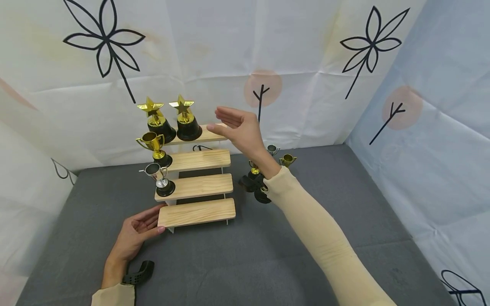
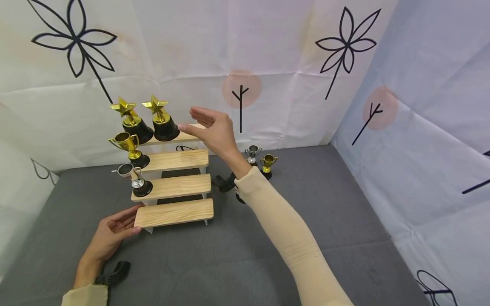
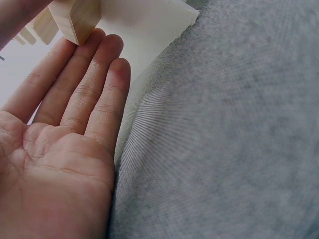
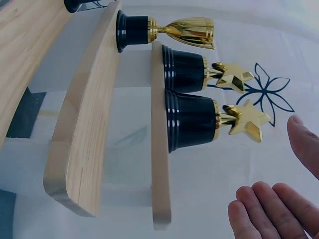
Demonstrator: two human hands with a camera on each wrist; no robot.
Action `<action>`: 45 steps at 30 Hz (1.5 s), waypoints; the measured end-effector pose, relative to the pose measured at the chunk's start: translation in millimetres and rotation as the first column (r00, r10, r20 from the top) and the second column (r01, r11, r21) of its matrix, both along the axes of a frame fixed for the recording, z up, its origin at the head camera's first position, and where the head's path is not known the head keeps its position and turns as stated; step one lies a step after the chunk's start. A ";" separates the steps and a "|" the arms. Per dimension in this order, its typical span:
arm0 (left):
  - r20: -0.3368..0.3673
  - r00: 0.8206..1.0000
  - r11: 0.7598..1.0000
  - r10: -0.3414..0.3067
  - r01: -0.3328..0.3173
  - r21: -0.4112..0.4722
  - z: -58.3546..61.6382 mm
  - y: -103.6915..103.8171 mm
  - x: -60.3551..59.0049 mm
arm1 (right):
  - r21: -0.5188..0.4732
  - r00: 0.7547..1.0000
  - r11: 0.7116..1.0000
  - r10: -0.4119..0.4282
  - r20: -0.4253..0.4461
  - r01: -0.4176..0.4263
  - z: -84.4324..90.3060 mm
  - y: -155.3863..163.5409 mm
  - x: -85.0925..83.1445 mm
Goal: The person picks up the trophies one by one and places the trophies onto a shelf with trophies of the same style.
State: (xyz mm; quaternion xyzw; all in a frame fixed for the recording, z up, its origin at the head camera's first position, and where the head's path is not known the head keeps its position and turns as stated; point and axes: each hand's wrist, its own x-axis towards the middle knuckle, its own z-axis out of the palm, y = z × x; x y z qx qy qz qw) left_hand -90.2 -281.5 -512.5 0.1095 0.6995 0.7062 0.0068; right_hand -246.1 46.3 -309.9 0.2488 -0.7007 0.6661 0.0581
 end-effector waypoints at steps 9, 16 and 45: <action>0.002 1.000 1.000 -0.001 0.001 0.007 -1.3 -1.0 0.7 | -0.055 0.999 0.999 -0.001 -0.049 -0.001 -3.1 18.9 15.0; 0.000 1.000 1.000 -0.003 0.003 0.009 -1.8 -1.4 1.3 | -0.055 0.997 0.998 -0.019 -0.076 0.015 -13.3 34.1 25.9; 0.004 1.000 1.000 0.016 -0.016 -0.026 -0.1 -0.3 0.4 | -0.023 0.991 0.991 -0.129 0.035 0.130 -60.4 98.3 53.7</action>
